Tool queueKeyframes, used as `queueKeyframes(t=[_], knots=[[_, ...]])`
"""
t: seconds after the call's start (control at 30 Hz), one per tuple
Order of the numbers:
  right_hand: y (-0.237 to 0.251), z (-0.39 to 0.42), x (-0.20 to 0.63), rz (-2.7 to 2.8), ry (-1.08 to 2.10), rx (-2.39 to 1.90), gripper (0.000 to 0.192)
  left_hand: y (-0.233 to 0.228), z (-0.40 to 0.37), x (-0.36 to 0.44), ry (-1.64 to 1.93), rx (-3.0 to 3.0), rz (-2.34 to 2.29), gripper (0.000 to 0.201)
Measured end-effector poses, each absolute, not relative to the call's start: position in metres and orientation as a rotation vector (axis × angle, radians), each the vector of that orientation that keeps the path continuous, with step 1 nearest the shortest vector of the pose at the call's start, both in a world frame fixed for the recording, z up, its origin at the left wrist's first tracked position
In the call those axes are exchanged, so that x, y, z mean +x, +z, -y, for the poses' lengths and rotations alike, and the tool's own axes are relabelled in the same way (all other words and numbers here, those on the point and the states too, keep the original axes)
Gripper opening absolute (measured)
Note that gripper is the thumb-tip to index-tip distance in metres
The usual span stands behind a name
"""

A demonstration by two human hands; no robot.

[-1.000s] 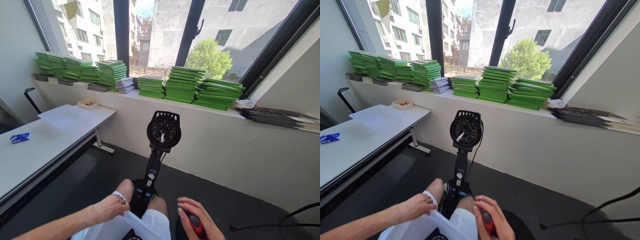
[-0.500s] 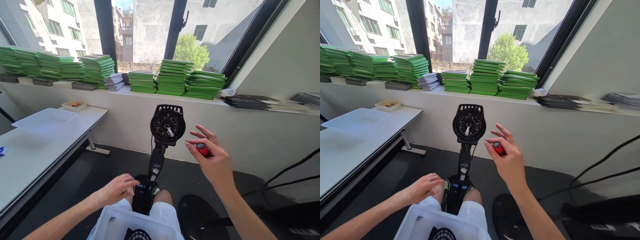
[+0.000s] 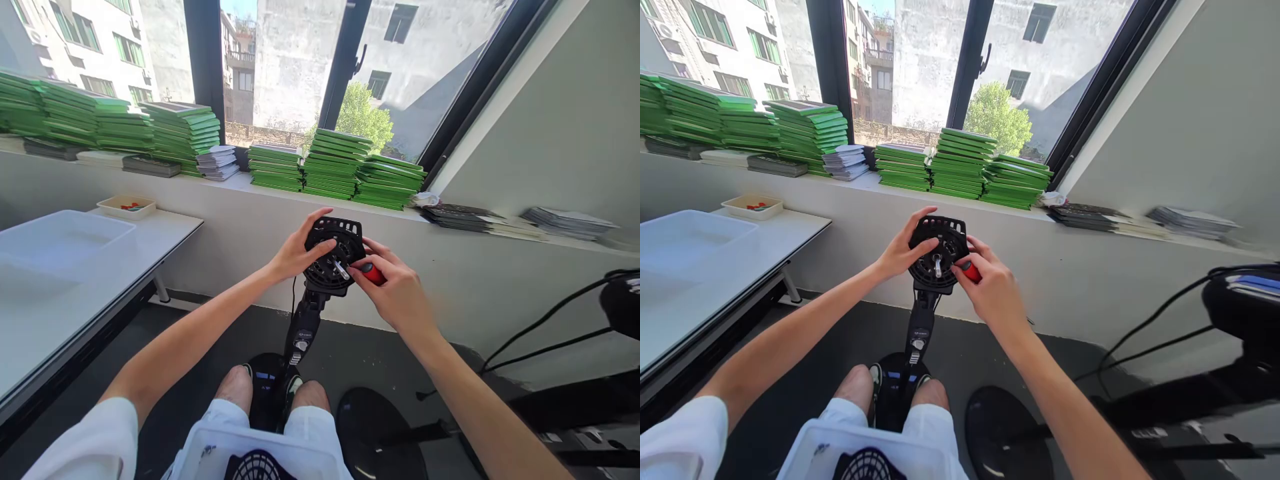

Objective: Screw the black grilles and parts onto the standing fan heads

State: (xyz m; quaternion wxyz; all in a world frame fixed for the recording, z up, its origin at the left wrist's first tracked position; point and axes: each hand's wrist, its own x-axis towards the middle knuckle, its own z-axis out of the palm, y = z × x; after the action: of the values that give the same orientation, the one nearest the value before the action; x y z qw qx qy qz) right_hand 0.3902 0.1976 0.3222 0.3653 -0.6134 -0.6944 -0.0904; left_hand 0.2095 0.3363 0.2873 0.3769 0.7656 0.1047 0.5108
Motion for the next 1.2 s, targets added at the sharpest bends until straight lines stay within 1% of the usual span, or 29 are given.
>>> queueKeyframes(t=[0.13, 0.27, 0.33, 0.5, 0.73, 0.93, 1.2], knots=[[0.326, -0.196, 0.389, 1.766, -0.244, -1.658, 0.026, 0.287, -0.337, 0.216, 1.308, 1.964, -0.279, 0.07], [0.327, -0.198, 0.389, 1.771, -0.216, -1.691, 0.024, 0.29, -0.335, 0.217, 1.358, 1.982, -0.364, 0.054], [0.326, -0.2, 0.39, 1.769, -0.204, -1.69, 0.022, 0.293, -0.332, 0.218, 1.379, 1.982, -0.398, 0.05], [0.327, -0.202, 0.392, 1.785, -0.209, -1.672, 0.02, 0.296, -0.326, 0.222, 1.424, 1.95, -0.423, 0.048], [0.336, -0.201, 0.389, 1.782, -0.166, -1.801, 0.017, 0.296, -0.325, 0.223, 1.432, 1.93, -0.451, 0.046], [0.338, -0.203, 0.388, 1.796, -0.211, -1.835, 0.02, 0.297, -0.325, 0.223, 1.438, 1.927, -0.441, 0.041], [0.343, -0.208, 0.39, 1.804, -0.142, -1.861, 0.021, 0.3, -0.323, 0.225, 1.441, 1.905, -0.445, 0.035]])
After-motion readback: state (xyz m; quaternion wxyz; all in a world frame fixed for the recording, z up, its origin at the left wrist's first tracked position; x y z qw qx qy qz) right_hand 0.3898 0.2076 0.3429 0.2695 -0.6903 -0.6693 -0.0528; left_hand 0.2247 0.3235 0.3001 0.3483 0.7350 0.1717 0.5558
